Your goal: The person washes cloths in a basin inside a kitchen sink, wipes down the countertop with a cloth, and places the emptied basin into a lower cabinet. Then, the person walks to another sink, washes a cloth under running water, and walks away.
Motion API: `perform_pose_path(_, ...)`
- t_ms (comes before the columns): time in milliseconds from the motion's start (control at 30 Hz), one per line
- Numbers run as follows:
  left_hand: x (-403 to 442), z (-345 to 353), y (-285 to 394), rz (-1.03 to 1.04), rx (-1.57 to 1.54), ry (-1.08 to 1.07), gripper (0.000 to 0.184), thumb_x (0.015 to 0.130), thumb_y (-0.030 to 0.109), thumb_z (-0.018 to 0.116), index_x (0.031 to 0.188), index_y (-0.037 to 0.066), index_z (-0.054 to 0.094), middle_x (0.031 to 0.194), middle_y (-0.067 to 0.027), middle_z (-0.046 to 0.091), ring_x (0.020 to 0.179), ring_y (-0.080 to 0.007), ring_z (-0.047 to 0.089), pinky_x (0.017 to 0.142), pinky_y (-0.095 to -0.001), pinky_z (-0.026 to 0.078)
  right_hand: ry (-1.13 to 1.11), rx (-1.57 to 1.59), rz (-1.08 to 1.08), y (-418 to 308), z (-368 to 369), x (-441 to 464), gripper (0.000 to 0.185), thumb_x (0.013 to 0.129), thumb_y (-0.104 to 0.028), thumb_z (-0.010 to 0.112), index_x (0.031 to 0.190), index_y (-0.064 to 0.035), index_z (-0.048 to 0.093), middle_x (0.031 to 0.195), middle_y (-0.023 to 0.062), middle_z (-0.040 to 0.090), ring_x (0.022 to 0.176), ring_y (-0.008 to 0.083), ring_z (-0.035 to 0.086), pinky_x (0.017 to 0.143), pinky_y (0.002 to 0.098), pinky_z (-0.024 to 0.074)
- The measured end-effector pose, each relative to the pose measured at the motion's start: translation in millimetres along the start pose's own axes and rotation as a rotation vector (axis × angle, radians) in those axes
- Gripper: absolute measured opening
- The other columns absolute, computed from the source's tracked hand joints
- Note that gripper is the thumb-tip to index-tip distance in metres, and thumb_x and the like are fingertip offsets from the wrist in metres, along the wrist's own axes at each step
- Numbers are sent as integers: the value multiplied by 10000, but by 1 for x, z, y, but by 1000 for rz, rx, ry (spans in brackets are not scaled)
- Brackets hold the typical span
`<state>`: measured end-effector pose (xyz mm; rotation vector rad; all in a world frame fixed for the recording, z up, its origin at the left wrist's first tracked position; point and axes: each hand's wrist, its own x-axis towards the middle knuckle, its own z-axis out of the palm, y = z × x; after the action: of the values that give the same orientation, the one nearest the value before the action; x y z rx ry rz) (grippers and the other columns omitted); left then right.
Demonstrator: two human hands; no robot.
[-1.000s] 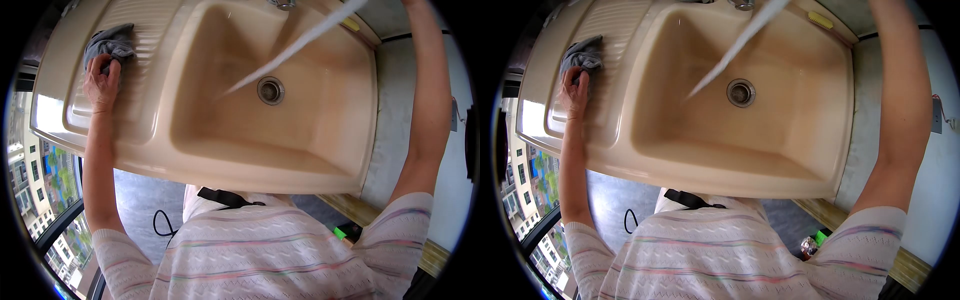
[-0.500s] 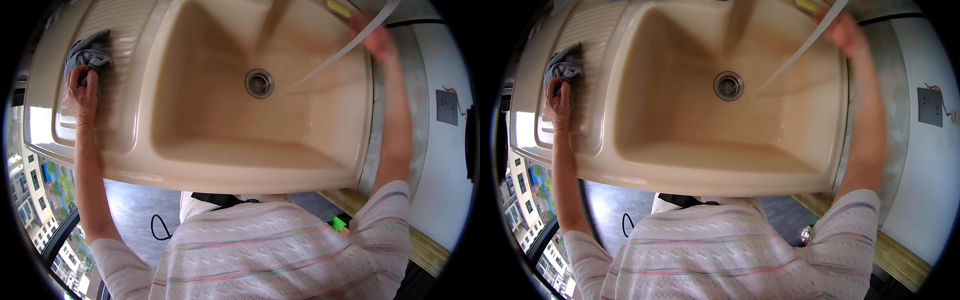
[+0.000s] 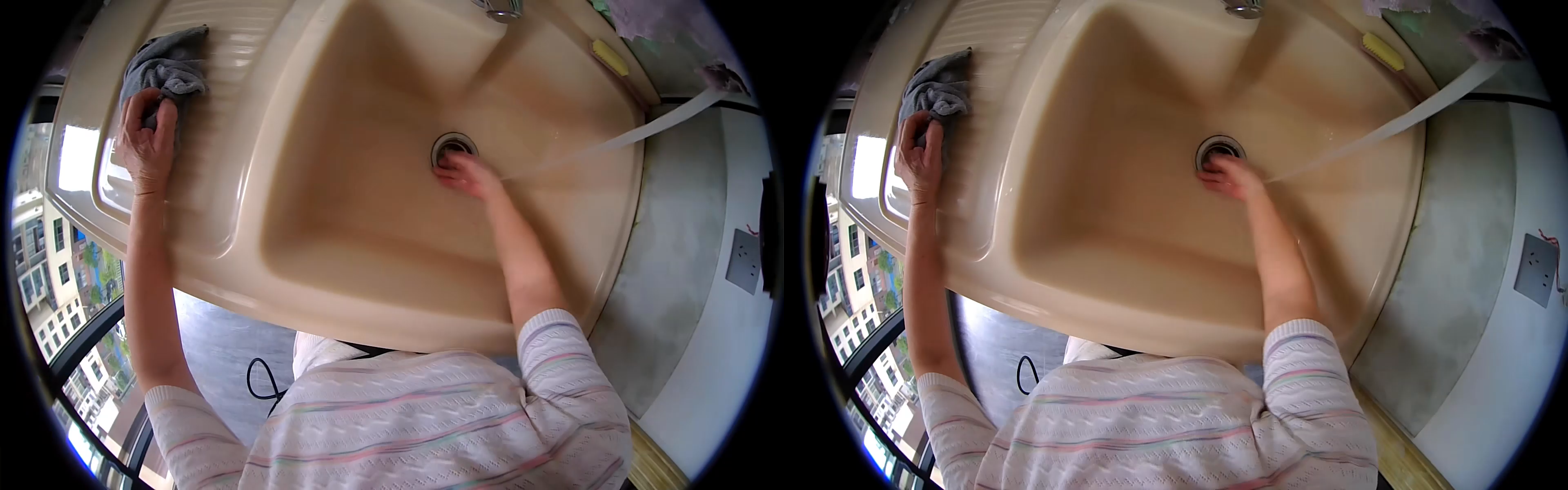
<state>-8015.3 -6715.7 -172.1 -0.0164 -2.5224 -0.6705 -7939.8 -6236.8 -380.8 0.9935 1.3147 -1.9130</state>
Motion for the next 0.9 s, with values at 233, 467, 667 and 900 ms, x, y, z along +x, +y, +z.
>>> perform_pose_path(233, 1, 2, -3, 19, 41, 13, 213, 761, 222, 574, 919, 81, 596, 795, -81, 591, 750, -187, 578, 718, -277, 446, 320, -45, -220, 6, 55, 25, 168, 791, -71, 532, 908, 43, 493, 809, 134, 565, 619, 239, 610, 466, 340, 488)
perform_pose_path(467, 0, 2, -3, 6, 23, 14, 214, 765, 221, 566, 918, 74, 595, 797, -77, 593, 745, -181, 575, 716, -278, 444, 401, -263, -312, -37, -56, -121, 165, 830, -166, 520, 968, -83, 555, 802, 53, 616, 672, 148, 617, 494, 251, 455)
perform_pose_path(667, 1, -1, 2, 0, 6, -1, 187, 740, 219, 572, 878, 95, 598, 828, -90, 590, 766, -267, 583, 700, -333, 449, 263, -350, -1170, -254, -43, -301, 399, 888, -261, 455, 1237, -68, 439, 1186, 39, 523, 1086, 170, 489, 864, 334, 399)
perform_pose_path(900, 1, 0, 0, 36, -2, 26, 180, 734, 241, 577, 864, 119, 602, 851, -62, 591, 791, -262, 581, 693, -342, 446, 334, -993, -1383, -335, 28, -365, 372, 938, -236, 365, 1258, -62, 440, 1286, 46, 443, 1200, 157, 383, 1022, 403, 272)
